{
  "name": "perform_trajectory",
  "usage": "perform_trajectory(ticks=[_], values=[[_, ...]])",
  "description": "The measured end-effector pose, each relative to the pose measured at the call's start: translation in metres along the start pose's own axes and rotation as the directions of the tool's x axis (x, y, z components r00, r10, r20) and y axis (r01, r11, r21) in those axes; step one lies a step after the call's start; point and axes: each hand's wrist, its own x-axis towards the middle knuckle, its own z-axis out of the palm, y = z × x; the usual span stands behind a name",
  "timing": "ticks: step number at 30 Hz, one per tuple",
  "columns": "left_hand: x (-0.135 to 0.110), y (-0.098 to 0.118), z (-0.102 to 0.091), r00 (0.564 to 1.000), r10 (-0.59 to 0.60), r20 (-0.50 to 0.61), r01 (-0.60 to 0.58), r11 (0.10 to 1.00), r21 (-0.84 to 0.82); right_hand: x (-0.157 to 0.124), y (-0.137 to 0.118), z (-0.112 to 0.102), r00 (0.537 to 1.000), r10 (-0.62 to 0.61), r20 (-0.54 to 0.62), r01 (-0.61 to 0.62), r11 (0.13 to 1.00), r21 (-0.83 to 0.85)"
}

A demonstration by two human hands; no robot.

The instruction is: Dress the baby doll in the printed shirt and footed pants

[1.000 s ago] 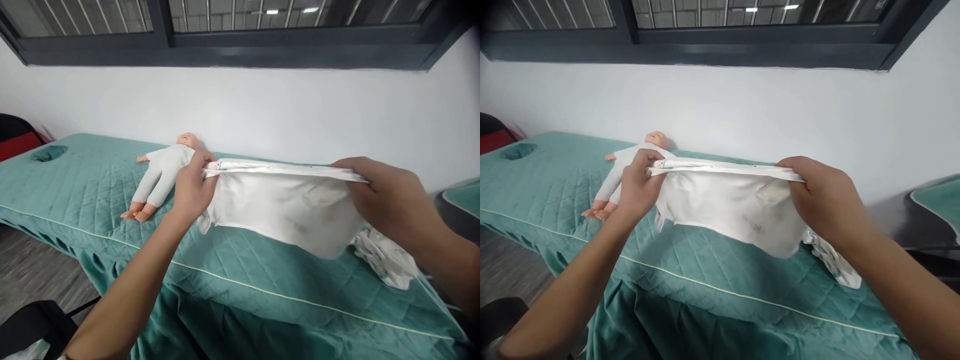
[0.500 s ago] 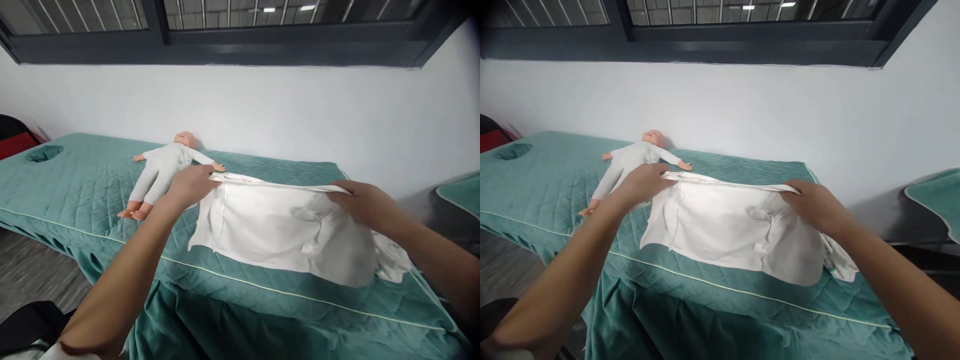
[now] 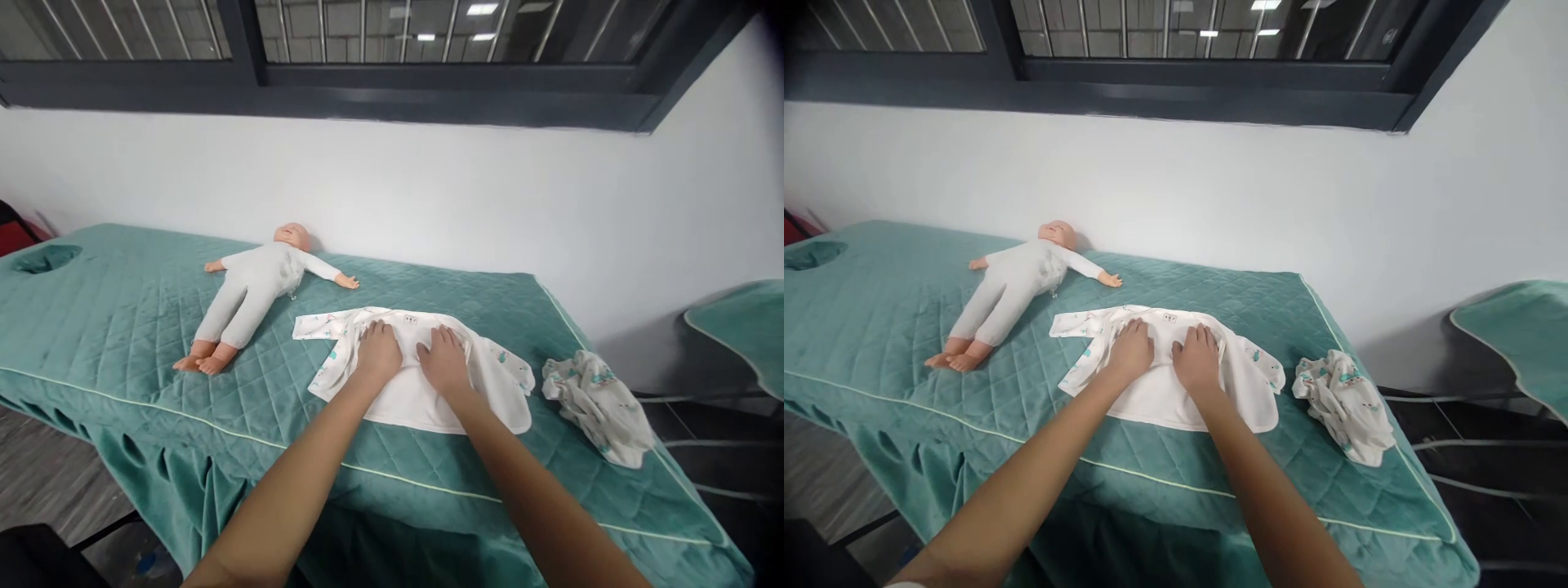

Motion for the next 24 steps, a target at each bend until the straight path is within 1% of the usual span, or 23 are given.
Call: perform_trajectory(ticks=[2,4,7,9,11,13,15,17,18,20,22,24], values=[[0.012,-0.002,0.0,0.997,-0.074,-0.022,0.074,0.997,-0.017,0.013,-0.002,0.0,0.997,0.082,0.003,-0.082,0.995,-0.052],[0.021,-0.001,0.0,0.991,-0.124,-0.045,0.122,0.992,-0.043,0.024,-0.006,0.002,0.99,0.138,-0.001,-0.138,0.988,-0.063],[0.025,0.004,0.002,0.977,-0.191,-0.094,0.183,0.979,-0.091,0.03,-0.013,0.008,0.978,0.203,-0.046,-0.206,0.977,-0.058],[0.022,0.008,0.001,0.963,-0.231,-0.142,0.213,0.969,-0.128,0.028,-0.018,0.01,0.971,0.198,-0.131,-0.204,0.979,-0.028],[0.018,0.011,-0.001,0.949,-0.25,-0.191,0.222,0.962,-0.156,0.023,-0.021,0.01,0.957,0.153,-0.246,-0.154,0.988,0.016],[0.014,0.011,-0.004,0.94,-0.244,-0.237,0.207,0.963,-0.171,0.017,-0.021,0.007,0.932,0.118,-0.341,-0.102,0.993,0.065],[0.01,0.01,-0.005,0.929,-0.229,-0.289,0.183,0.967,-0.177,0.014,-0.02,0.004,0.911,0.129,-0.391,-0.09,0.989,0.116],[0.007,0.007,-0.005,0.921,-0.206,-0.33,0.149,0.971,-0.188,0.012,-0.017,0.002,0.897,0.168,-0.409,-0.116,0.982,0.15],[0.006,0.005,-0.004,0.921,-0.197,-0.336,0.134,0.97,-0.201,0.012,-0.016,0.002,0.89,0.186,-0.415,-0.134,0.979,0.152],[0.005,0.002,-0.003,0.932,-0.188,-0.309,0.113,0.963,-0.244,0.013,-0.014,0.003,0.878,0.214,-0.428,-0.175,0.976,0.128],[0.005,0.0,-0.001,0.943,-0.201,-0.266,0.123,0.951,-0.283,0.014,-0.011,0.005,0.874,0.231,-0.428,-0.209,0.973,0.098],[0.005,0.001,0.0,0.944,-0.222,-0.246,0.147,0.946,-0.288,0.015,-0.009,0.007,0.878,0.242,-0.413,-0.222,0.97,0.095]])
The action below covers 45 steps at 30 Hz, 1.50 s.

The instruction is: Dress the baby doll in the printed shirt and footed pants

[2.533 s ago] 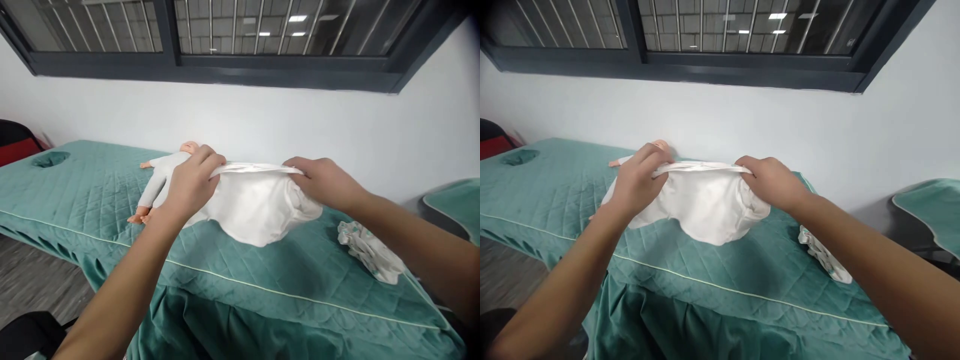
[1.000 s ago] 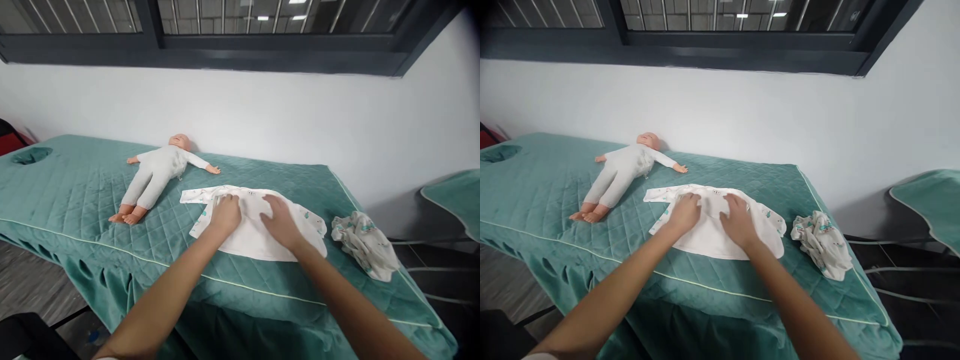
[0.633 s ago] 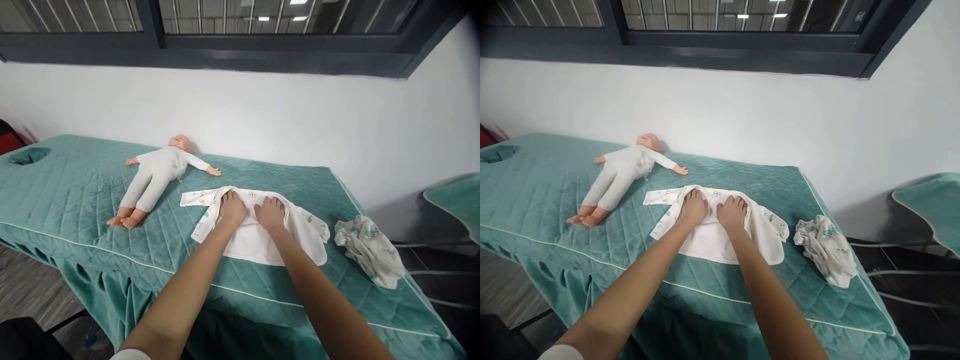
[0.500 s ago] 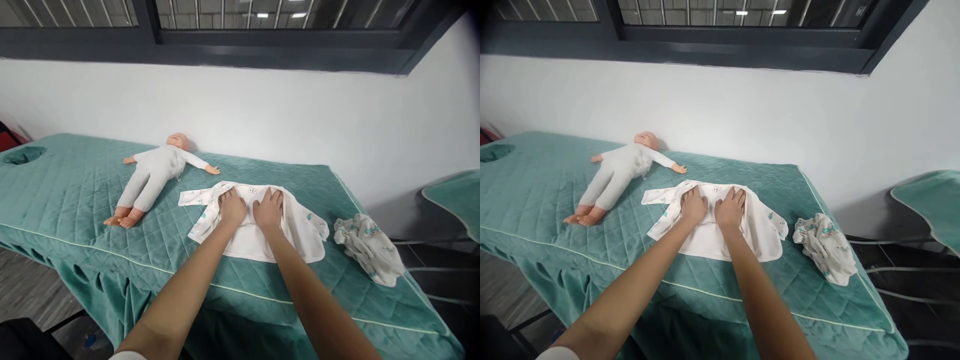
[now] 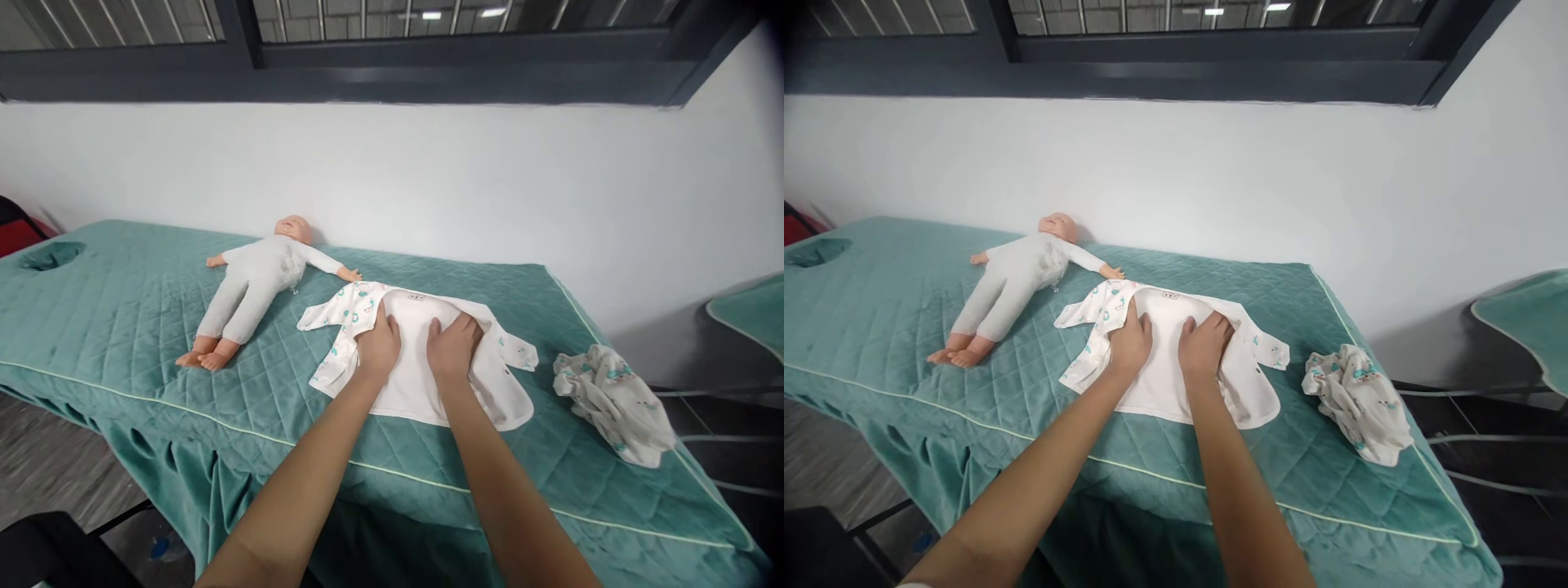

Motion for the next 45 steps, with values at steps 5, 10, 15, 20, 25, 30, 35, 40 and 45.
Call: perform_trajectory(ticks=[5,10,15,20,25,30,35,40,45], values=[[0.0,0.003,0.002,0.999,-0.037,-0.039,0.043,0.988,0.146,0.003,0.003,0.007,1.0,0.012,0.012,-0.013,0.999,0.047],[0.011,0.001,0.005,0.998,-0.057,-0.022,0.06,0.973,0.223,0.005,0.005,0.013,0.998,0.006,0.058,-0.011,0.996,0.089],[0.026,0.0,0.008,0.996,-0.091,0.015,0.085,0.97,0.23,0.006,0.007,0.015,0.998,-0.003,0.066,-0.006,0.99,0.138],[0.038,0.006,0.006,0.991,-0.103,0.088,0.077,0.962,0.26,0.011,0.006,0.014,0.996,0.047,0.074,-0.056,0.991,0.122],[0.055,0.008,0.008,0.996,-0.033,0.079,0.008,0.955,0.296,0.014,0.005,0.015,0.994,0.06,0.087,-0.07,0.991,0.111],[0.058,0.002,0.019,0.983,-0.065,0.171,0.007,0.948,0.318,0.012,0.006,0.017,0.993,0.04,0.107,-0.051,0.994,0.1],[0.053,0.001,0.019,0.993,-0.033,0.114,-0.004,0.951,0.308,0.022,0.009,0.019,0.989,0.085,0.119,-0.107,0.974,0.198],[0.052,0.0,0.018,0.994,-0.03,0.103,-0.001,0.957,0.289,0.045,0.007,0.02,0.978,0.164,0.129,-0.191,0.952,0.238],[0.053,0.0,0.019,0.996,-0.034,0.083,0.009,0.959,0.284,0.064,0.004,0.026,0.974,0.186,0.132,-0.213,0.949,0.232]])
